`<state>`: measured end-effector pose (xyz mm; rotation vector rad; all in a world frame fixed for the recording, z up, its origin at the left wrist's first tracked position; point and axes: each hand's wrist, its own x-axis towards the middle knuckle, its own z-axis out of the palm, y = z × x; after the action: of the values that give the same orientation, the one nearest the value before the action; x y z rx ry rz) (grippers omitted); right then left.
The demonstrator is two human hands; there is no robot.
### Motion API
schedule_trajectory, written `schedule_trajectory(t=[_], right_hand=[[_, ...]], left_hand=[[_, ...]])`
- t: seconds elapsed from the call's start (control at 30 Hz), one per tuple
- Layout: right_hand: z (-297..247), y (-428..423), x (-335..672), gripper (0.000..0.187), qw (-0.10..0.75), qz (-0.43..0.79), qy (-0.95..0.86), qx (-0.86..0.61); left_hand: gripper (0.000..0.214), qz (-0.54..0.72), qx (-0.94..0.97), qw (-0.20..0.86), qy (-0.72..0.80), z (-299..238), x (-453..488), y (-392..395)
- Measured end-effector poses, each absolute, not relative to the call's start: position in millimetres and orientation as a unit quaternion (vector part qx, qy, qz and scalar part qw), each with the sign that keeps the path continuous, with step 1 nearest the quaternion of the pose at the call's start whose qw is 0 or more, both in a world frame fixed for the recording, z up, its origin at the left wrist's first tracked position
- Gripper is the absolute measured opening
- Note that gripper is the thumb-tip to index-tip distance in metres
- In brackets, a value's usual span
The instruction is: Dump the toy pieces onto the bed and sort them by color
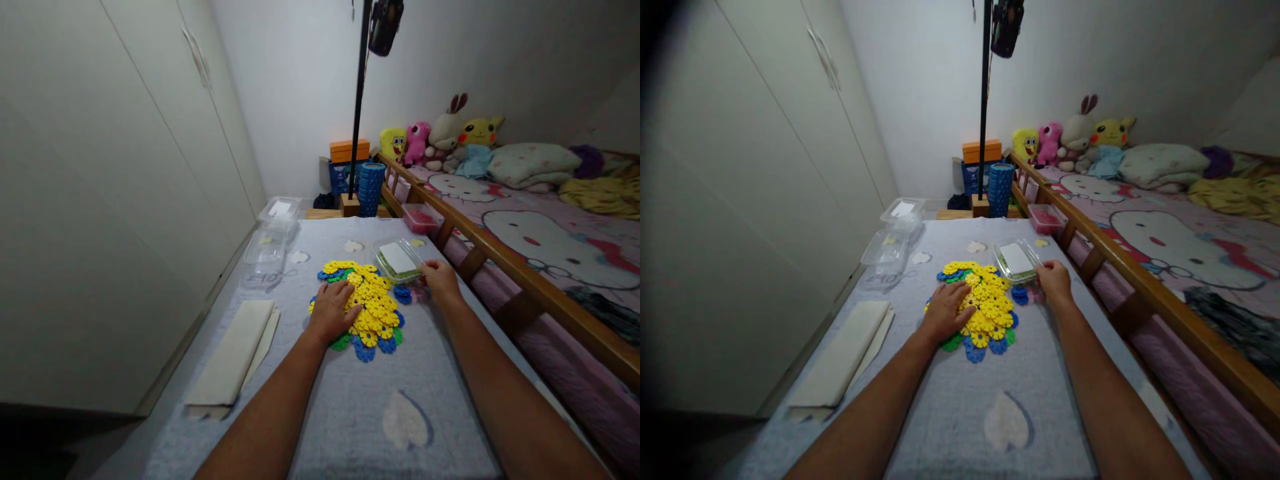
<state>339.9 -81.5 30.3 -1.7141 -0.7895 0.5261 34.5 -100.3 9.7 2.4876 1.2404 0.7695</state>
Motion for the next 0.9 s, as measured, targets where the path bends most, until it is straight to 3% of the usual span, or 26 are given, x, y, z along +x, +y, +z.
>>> schedule_trajectory(t=[0.23, 0.47, 0.67, 0.9], right_hand=[[53.8, -122.1, 310.6, 0.031, 0.590, 0.300, -0.333, -0.671], [56.0, -143.6, 247.0, 0.036, 0.575, 0.362, -0.389, -0.622], [57.5, -139.5, 239.0, 0.027, 0.467, 0.350, -0.480, -0.655], [69.0, -72.1, 252.3, 0.024, 0.431, 0.264, -0.556, -0.660]], left_hand=[[0.034, 0.323, 0.820, 0.077, 0.467, 16.8, 39.5, -109.6], [0.031, 0.471, 0.717, 0.248, 0.450, 26.1, 39.3, -115.7], [0.026, 0.539, 0.546, 0.421, 0.483, 23.3, 37.6, -118.0], [0.021, 0.540, 0.510, 0.447, 0.498, 20.5, 37.6, -115.3]])
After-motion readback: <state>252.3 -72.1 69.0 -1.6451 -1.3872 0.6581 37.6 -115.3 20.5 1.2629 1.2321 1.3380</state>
